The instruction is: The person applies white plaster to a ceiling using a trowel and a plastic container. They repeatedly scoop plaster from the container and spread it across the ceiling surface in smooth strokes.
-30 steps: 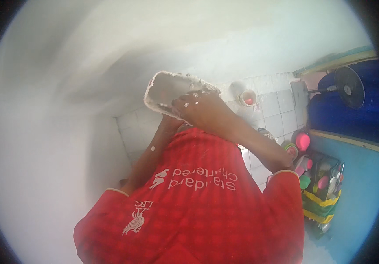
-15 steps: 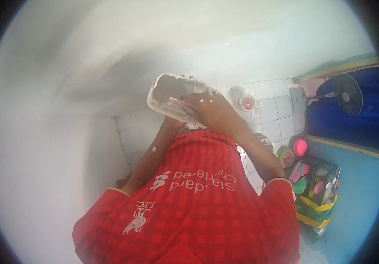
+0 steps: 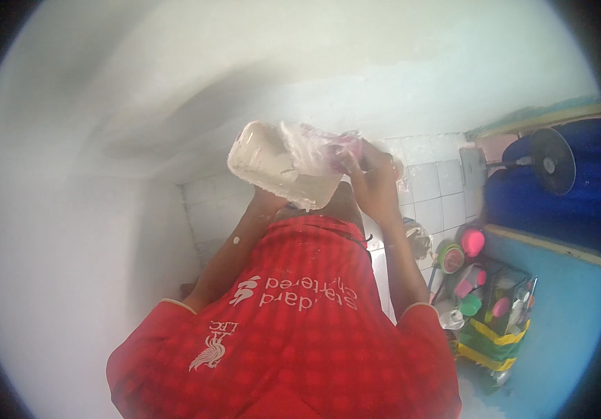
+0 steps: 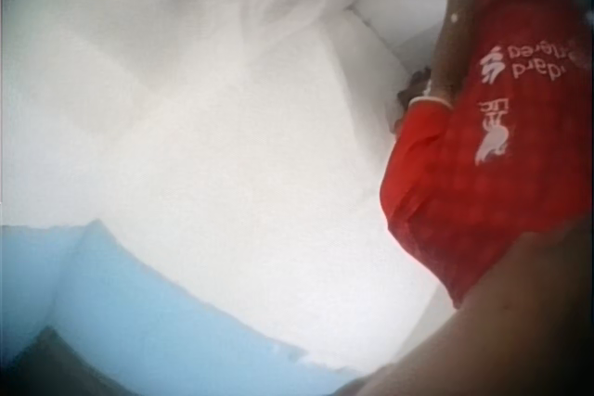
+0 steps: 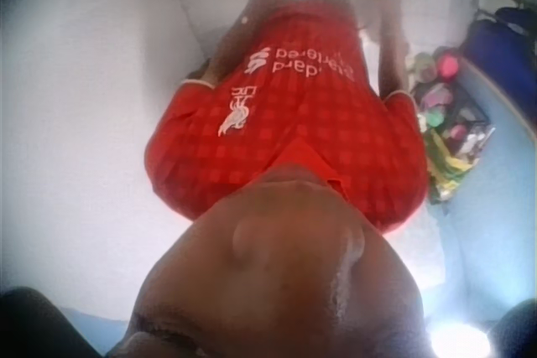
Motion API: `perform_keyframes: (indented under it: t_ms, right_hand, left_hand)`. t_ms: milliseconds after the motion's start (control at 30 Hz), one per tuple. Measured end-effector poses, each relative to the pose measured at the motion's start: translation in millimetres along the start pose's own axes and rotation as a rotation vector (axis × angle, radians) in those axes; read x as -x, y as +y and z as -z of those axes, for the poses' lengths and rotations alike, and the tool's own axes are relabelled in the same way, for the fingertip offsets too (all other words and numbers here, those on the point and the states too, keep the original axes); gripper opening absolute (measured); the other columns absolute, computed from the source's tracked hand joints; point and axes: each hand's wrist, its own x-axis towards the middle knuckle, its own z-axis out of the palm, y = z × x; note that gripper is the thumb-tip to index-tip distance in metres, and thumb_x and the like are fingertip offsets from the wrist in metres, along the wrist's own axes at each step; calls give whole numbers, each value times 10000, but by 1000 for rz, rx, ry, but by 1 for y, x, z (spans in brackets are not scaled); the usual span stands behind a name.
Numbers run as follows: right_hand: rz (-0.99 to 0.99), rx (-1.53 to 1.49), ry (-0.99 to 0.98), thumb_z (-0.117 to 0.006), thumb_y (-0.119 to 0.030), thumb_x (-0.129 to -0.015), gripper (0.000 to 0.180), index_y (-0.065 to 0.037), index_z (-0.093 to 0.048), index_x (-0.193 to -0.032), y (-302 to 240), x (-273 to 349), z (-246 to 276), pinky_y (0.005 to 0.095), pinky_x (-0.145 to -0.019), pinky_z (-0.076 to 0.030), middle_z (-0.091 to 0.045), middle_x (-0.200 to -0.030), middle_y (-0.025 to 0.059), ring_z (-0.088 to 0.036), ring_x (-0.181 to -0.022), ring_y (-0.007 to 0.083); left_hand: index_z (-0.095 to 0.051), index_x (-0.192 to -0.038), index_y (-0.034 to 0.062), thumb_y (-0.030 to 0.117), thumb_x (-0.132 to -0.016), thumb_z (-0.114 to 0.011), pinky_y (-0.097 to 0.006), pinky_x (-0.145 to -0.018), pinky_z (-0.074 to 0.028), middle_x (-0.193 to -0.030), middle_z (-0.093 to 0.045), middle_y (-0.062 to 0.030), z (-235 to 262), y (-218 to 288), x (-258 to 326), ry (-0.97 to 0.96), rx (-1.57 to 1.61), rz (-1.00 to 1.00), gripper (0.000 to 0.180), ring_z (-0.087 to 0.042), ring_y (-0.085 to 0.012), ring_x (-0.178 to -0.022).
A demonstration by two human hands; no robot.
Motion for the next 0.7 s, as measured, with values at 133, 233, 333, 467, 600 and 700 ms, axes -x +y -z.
perform_keyframes:
  t_ms: [133, 233, 333, 467, 600, 700]
  right_hand:
    - [-5, 284, -62, -570, -169, -894, 257, -18, -619, -1096, -7, -4, 12, 308, -675, -478, -660, -821, 149, -616, -711, 205]
    - [-34, 402, -109, -591, -179, -873, 272, -34, -624, -1101, -12, -5, 17, 326, -652, -475, -651, -797, 178, -611, -672, 270]
    - [156, 426, -106, -602, -182, -861, 265, -36, -633, -1079, -19, -6, 21, 337, -624, -474, -651, -803, 192, -596, -640, 311]
    - [69, 523, -63, -594, -166, -864, 225, -23, -646, -1030, -36, -11, 23, 339, -612, -481, -655, -833, 201, -607, -639, 316]
    - [61, 277, 54, -584, -147, -875, 215, -3, -640, -1025, -15, -10, 23, 323, -615, -494, -661, -815, 187, -644, -659, 268]
    - [-9, 113, 56, -576, -159, -894, 233, 14, -633, -1040, -12, -6, 21, 305, -614, -498, -677, -818, 157, -655, -687, 191]
  left_hand:
    - [-312, -1384, 146, 572, -894, -372, -541, -1050, -305, -1399, -374, -114, 12, -5, -15, 77, -231, -15, 652, -371, -313, -1283]
    - [-337, -1377, 149, 591, -876, -386, -548, -1045, -308, -1392, -389, -118, -1, -11, -20, 117, -94, 30, 670, -380, -324, -1276]
    - [-368, -1367, 152, 618, -855, -396, -552, -1039, -315, -1383, -405, -123, -18, -17, -23, 147, 10, 48, 693, -390, -335, -1267]
    - [-372, -1368, 157, 642, -838, -405, -556, -1037, -317, -1386, -406, -115, -12, -14, -26, 105, -104, 13, 719, -390, -338, -1268]
    - [-349, -1379, 167, 655, -838, -400, -556, -1042, -310, -1402, -386, -99, -25, -19, -22, 107, -85, -11, 730, -382, -329, -1278]
    - [-336, -1384, 169, 653, -846, -397, -548, -1047, -310, -1407, -377, -97, -19, -19, -20, 22, -144, -17, 726, -377, -316, -1285]
